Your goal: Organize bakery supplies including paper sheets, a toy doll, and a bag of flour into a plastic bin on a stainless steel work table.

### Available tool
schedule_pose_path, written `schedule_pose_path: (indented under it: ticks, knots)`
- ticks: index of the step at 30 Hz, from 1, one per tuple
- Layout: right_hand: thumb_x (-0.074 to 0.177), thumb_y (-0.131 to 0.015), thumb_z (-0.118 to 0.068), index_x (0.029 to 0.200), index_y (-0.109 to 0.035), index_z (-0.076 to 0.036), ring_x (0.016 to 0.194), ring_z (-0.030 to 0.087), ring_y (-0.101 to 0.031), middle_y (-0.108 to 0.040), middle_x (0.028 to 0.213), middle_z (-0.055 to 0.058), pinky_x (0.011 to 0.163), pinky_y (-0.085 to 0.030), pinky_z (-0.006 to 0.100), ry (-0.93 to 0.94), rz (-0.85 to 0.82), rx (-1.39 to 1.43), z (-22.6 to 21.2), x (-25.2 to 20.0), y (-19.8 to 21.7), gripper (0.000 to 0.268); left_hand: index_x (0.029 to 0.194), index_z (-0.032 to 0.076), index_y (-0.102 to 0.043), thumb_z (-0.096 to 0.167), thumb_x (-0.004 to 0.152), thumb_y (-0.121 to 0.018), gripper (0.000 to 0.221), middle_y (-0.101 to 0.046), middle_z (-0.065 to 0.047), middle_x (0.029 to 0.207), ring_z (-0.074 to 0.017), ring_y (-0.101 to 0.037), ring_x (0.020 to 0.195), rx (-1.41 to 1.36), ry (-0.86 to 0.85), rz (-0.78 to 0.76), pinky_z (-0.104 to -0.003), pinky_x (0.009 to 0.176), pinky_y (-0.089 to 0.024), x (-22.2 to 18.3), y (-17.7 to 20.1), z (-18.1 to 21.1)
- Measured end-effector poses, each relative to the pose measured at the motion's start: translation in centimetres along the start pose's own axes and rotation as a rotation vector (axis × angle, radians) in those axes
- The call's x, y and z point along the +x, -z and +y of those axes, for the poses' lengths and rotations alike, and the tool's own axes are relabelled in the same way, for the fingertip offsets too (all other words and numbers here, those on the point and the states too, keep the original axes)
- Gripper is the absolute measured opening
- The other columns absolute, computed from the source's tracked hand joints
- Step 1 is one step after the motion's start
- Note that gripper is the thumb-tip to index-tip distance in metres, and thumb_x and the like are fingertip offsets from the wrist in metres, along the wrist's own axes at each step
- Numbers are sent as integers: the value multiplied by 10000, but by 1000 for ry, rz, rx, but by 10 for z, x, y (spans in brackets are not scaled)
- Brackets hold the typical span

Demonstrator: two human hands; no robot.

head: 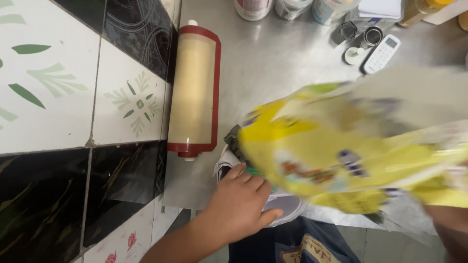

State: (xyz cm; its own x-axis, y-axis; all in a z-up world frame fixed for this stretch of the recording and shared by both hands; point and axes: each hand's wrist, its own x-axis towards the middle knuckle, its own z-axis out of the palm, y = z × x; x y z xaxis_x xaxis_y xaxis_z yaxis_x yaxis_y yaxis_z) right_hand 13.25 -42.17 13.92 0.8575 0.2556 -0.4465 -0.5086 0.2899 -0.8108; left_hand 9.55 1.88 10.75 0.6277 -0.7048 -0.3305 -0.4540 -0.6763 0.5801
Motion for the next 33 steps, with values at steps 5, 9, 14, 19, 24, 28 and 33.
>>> schedule_pose_path:
  ticks: [5, 9, 14, 19, 24, 28, 33]
  knots:
    - [873, -640, -36, 1216, -584, 103, 997, 340, -689, -689, 1124, 241, 888, -549, 488, -207, -54, 61, 45, 64, -135, 375, 1231, -9, -659, 452, 846, -738, 606, -676, -206, 1205, -382, -611, 1134, -42, -11, 236, -509, 1003, -404, -17, -20, 0]
    - [871, -627, -83, 1194, -599, 52, 912, 257, -690, -688, 1058, 162, 860, -548, 422, -451, 41, -478, 36, 97, -164, 351, 1174, -69, -644, 475, 799, -753, 670, -671, -222, 1146, -356, -621, 1129, 14, -80, 317, -494, 1102, -381, -27, -23, -2]
    - [945, -584, -176, 1275, -686, -120, 867, 214, -676, -660, 1012, 120, 784, -583, 380, -427, -241, -1130, 31, 92, -170, 350, 1125, -56, -647, 450, 859, -721, 576, -676, -192, 1079, -342, -635, 1094, 3, -100, 331, -488, 1095, -399, -27, -16, 1]
    - [873, -626, -271, 1242, -628, -163, 937, 270, -679, -662, 1086, 80, 792, -576, 417, -105, -478, -1649, 64, 101, -183, 384, 1125, -9, -666, 444, 930, -690, 494, -685, -169, 1116, -336, -647, 1117, -93, -143, 305, -484, 1093, -421, -34, 10, -5]
    - [801, -674, -284, 1294, -579, -131, 1171, 334, -604, -599, 1256, 131, 927, -502, 473, 216, -559, -1741, 49, 104, -184, 524, 1248, 25, -679, 401, 965, -661, 471, -702, -140, 1235, -317, -654, 1120, -155, 18, 545, -447, 1008, -471, -38, 42, -20]
    - [729, -727, -393, 1462, -554, -170, 1363, 378, -451, -481, 1483, 200, 1078, -379, 500, 611, -695, -1716, 61, 107, -191, 785, 1262, -8, -645, 367, 944, -671, 492, -673, -179, 1291, -369, -626, 1159, -90, 120, 644, -473, 999, -469, -28, 38, -39]
    - [734, -697, -255, 1371, -577, -161, 1321, 363, -500, -526, 1442, 190, 1089, -398, 492, 834, -705, -1857, 80, 107, -203, 655, 1258, -4, -653, 363, 930, -678, 492, -681, -179, 1276, -378, -622, 1136, -158, 109, 597, -474, 970, -471, -19, 30, -45]
